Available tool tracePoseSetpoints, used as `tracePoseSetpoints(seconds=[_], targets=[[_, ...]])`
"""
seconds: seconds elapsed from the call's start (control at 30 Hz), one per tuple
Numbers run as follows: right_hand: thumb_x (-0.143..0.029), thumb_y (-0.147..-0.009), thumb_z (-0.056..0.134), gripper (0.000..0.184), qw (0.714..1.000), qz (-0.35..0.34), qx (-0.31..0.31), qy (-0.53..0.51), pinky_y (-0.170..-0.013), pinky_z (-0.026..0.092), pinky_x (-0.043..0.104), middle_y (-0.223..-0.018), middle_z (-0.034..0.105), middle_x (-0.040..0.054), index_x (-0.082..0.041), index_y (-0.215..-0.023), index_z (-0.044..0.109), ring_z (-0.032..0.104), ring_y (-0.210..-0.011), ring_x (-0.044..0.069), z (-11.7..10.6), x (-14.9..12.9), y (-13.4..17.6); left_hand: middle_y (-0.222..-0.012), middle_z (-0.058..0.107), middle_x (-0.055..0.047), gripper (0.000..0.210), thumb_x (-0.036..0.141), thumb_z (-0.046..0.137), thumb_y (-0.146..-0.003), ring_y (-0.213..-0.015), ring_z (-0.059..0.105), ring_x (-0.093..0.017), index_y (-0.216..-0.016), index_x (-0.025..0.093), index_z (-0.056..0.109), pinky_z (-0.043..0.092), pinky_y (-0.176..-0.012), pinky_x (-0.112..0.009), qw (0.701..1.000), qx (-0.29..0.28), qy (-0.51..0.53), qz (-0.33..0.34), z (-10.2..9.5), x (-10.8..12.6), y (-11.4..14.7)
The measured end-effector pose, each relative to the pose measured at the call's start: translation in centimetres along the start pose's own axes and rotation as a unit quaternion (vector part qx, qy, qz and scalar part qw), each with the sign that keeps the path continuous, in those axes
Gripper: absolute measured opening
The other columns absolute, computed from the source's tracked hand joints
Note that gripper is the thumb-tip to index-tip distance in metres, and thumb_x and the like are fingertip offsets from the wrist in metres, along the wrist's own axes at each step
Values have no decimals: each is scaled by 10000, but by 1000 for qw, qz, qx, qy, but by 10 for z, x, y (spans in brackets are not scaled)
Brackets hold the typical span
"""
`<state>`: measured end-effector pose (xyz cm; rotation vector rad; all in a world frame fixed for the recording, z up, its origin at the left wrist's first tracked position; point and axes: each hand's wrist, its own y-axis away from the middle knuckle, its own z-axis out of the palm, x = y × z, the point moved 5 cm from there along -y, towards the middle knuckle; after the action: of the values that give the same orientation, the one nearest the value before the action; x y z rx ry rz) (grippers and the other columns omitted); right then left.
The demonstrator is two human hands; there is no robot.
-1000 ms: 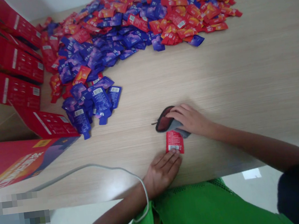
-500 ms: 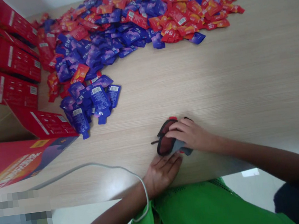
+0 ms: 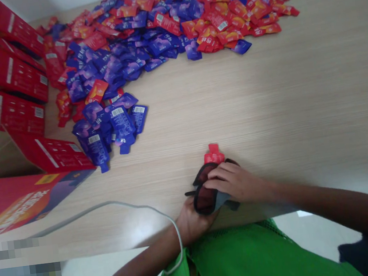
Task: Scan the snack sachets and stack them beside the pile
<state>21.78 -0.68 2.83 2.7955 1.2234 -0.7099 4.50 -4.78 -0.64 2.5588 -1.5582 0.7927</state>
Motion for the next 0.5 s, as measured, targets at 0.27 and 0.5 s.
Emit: tracePoseSetpoints(seconds=[0.27, 0.5], targets=[[-180, -922, 671, 490, 987, 118, 88, 63, -994, 505, 504, -1323, 646, 150, -192, -1405, 585, 572, -1169, 336, -44, 96, -43, -1476, 652, -99, 329, 135, 544, -1073, -1430, 573, -234, -1388, 119, 638, 517, -1180, -388, 997, 32, -55, 42, -12, 7, -11], [-261, -989, 598, 413, 994, 19, 103, -11, -965, 517, 449, -1270, 668, 135, -184, -1394, 580, 589, -1124, 297, -38, 16, -9, -1368, 716, -106, 386, 142, 558, -1053, -1324, 660, -248, -1429, 204, 617, 564, -1122, -416, 1000, 0, -12, 6, 0, 0, -4]])
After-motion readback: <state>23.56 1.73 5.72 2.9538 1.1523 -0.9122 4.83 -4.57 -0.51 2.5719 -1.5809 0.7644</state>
